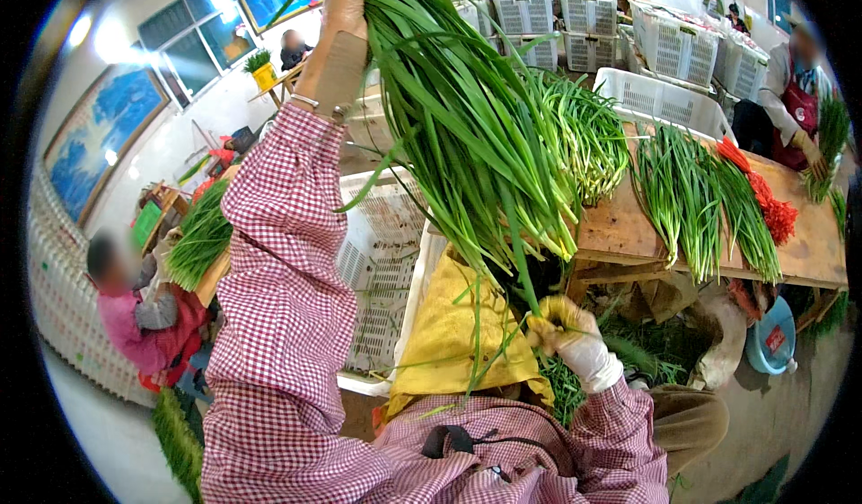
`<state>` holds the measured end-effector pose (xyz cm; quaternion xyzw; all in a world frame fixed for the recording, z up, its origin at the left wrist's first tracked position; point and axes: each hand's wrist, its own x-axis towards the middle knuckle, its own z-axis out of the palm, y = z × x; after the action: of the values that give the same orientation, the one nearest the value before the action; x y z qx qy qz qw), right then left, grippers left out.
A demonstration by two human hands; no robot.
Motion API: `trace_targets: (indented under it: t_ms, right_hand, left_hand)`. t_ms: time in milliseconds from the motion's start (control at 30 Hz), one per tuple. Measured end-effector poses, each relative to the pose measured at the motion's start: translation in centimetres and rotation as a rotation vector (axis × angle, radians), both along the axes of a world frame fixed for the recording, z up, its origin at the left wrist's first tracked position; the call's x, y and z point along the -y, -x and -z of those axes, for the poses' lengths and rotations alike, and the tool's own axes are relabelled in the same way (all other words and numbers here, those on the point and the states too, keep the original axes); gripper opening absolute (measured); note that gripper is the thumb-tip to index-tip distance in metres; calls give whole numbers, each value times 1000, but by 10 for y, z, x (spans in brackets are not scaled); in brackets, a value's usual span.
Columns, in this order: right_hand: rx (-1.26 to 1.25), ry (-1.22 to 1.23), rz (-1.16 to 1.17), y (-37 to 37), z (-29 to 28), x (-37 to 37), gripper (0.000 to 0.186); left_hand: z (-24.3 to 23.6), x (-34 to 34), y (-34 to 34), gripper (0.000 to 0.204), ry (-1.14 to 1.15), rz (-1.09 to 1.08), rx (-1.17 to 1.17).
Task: The person sorts bundles of green stalks by hand, removing outer layers and loose pieces from the base of the stalks and arranging them on a table.
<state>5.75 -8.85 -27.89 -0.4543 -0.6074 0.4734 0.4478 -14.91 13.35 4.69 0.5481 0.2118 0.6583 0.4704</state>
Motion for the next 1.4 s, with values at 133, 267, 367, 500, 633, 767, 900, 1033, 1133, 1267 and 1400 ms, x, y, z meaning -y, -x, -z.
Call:
trace_targets:
  t_ms: [133,267,367,500,633,767,900,1033,1133,1267,1400]
  right_hand:
    - [880,653,-46,-50,133,28,31]
    - [563,708,312,-93,110,34,35]
    - [-131,207,255,-73,-13,21,22]
    - [-320,53,311,-36,-114,14,20]
    - [-114,-316,409,2,-109,-42,25]
    - [322,-714,620,18,-109,-60,30]
    - [-155,-506,495,12,-79,-58,21]
    - [-834,-142,222,-9,-71,-22,22]
    - [-1071,-136,39,-9,-52,-16,23]
    - [-868,106,-217,-23,0,-6,19]
    - [461,650,-74,-57,147,5,42]
  left_hand:
    - [8,12,7,15,45,191,14]
    - [1,5,33,21,-50,79,-125]
    - [3,-10,43,26,-161,6,-228]
    - [6,9,24,24,-131,56,-177]
    - [1,19,20,22,-136,141,-191]
    - [5,23,18,23,-186,72,-213]
    - [8,30,15,24,-147,94,-163]
    - [6,13,42,24,-144,117,-164]
    - [5,-1,56,27,-90,-28,-200]
    - [19,-13,64,29,-303,145,-204]
    - [-5,-19,103,34,-234,289,-320]
